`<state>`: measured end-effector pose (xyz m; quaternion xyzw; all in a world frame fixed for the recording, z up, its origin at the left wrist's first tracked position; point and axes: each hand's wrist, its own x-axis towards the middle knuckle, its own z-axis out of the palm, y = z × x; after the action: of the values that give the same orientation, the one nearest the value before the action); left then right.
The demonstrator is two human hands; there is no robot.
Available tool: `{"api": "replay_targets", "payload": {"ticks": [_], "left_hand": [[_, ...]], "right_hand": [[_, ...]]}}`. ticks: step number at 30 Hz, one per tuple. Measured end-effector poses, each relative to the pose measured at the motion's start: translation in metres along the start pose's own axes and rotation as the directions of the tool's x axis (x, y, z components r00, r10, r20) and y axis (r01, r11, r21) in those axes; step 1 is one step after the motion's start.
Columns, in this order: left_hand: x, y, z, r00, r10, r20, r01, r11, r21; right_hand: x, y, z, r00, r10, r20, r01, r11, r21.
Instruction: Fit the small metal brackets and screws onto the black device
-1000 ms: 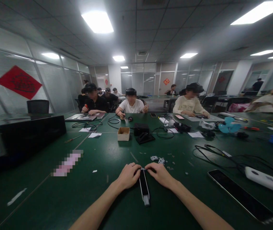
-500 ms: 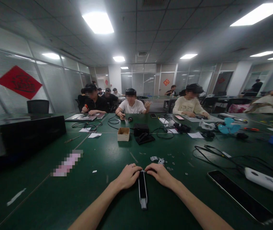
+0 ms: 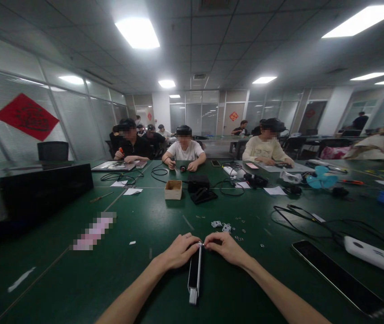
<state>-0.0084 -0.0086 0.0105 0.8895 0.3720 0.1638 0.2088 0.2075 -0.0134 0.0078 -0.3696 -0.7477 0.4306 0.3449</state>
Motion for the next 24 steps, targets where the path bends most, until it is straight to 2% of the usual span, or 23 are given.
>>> {"api": "replay_targets", "payload": {"ticks": [9, 13, 19, 24], "left_hand": [[-0.002, 0.001, -0.005, 0.998, 0.060, 0.022, -0.057, 0.991, -0.120], [-0.004, 0.002, -0.009, 0.992, 0.091, 0.082, -0.077, 0.985, -0.154], [-0.008, 0.012, -0.016, 0.977, 0.124, 0.173, -0.090, 0.977, -0.191], [-0.008, 0.016, -0.019, 0.971, 0.184, 0.154, -0.122, 0.930, -0.346]], "right_hand": [[0.000, 0.003, -0.001, 0.997, 0.011, 0.071, -0.023, 0.983, 0.181], [-0.002, -0.002, -0.001, 0.996, -0.026, 0.083, 0.010, 0.983, 0.186], [-0.006, -0.009, -0.008, 0.989, -0.076, 0.130, 0.067, 0.995, 0.072], [-0.007, -0.013, -0.012, 0.981, -0.047, 0.188, 0.014, 0.985, 0.173]]}}
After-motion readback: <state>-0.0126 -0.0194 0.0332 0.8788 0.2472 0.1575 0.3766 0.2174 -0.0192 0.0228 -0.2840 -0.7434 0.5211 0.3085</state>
